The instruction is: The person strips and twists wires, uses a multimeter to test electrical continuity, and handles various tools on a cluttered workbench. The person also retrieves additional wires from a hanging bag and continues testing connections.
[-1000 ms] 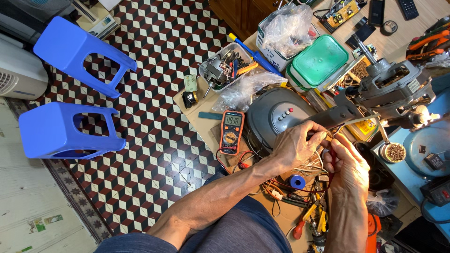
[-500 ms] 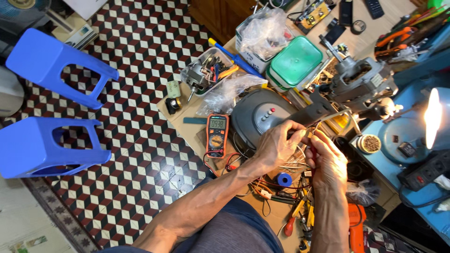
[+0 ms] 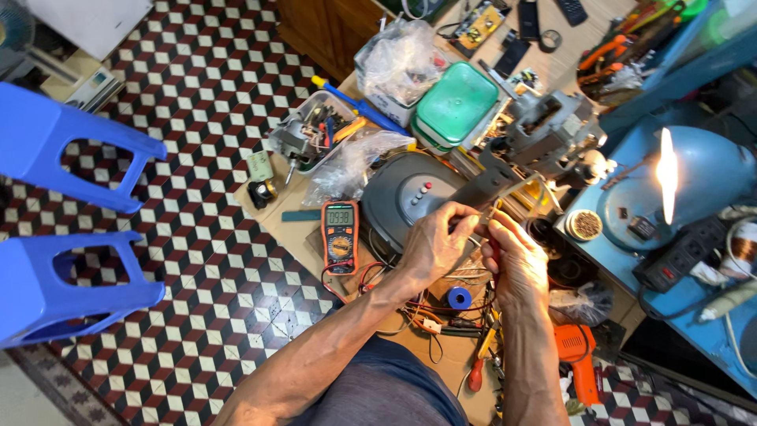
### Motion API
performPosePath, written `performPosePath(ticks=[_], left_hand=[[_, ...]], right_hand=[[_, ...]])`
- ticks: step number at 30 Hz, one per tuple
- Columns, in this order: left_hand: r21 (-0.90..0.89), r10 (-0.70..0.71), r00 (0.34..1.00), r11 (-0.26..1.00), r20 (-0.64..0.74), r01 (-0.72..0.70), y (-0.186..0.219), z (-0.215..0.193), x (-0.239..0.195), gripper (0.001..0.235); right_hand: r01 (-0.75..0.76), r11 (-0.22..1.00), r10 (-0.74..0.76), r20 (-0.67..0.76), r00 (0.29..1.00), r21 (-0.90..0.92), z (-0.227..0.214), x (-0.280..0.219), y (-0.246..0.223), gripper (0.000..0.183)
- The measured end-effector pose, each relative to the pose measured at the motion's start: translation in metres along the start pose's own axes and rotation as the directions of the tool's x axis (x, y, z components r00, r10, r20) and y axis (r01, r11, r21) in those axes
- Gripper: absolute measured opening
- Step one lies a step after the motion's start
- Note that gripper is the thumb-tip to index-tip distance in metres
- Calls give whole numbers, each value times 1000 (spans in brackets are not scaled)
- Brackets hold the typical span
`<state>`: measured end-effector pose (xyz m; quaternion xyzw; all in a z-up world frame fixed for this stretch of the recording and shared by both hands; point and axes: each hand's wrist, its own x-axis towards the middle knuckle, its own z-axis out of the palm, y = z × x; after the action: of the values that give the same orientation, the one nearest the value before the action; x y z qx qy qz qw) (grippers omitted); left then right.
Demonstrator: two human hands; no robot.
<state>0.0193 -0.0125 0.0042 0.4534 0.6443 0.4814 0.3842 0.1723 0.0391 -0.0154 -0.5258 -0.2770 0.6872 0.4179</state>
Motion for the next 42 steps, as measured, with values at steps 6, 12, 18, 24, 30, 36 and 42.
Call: performPosePath(ticks=[6,12,18,24,30,36,42], left_hand=[[-13,-96,994,995,45,97,3,0,2,29],[68,-57,998,996,24,56,6,1,3,28],[60,-106,993,993,58,103,7,-2,4,29],[70,-39,998,997,50,35,5,-2,4,29],[46,-33,997,998,63,30,1,-3,4,29],[-5,-26,999,1000,18,26,1,3,1,28],[11,-57,997,998,48,56,-7,4,4,27]], right_hand=[[-11,999,9,29,1000,53,-1,3,2,36],[-26,999,25,30,999,27,-1,-9,-3,40],[-71,997,69,84,994,22,4,-28,-13,38],[-107,994,103,100,990,31,10,-24,-19,37],[-82,996,78,117,990,23,3,-14,-10,36],[-34,997,40,93,995,-62,2,-13,-10,36],[-54,998,57,74,996,-41,0,-6,-8,33]])
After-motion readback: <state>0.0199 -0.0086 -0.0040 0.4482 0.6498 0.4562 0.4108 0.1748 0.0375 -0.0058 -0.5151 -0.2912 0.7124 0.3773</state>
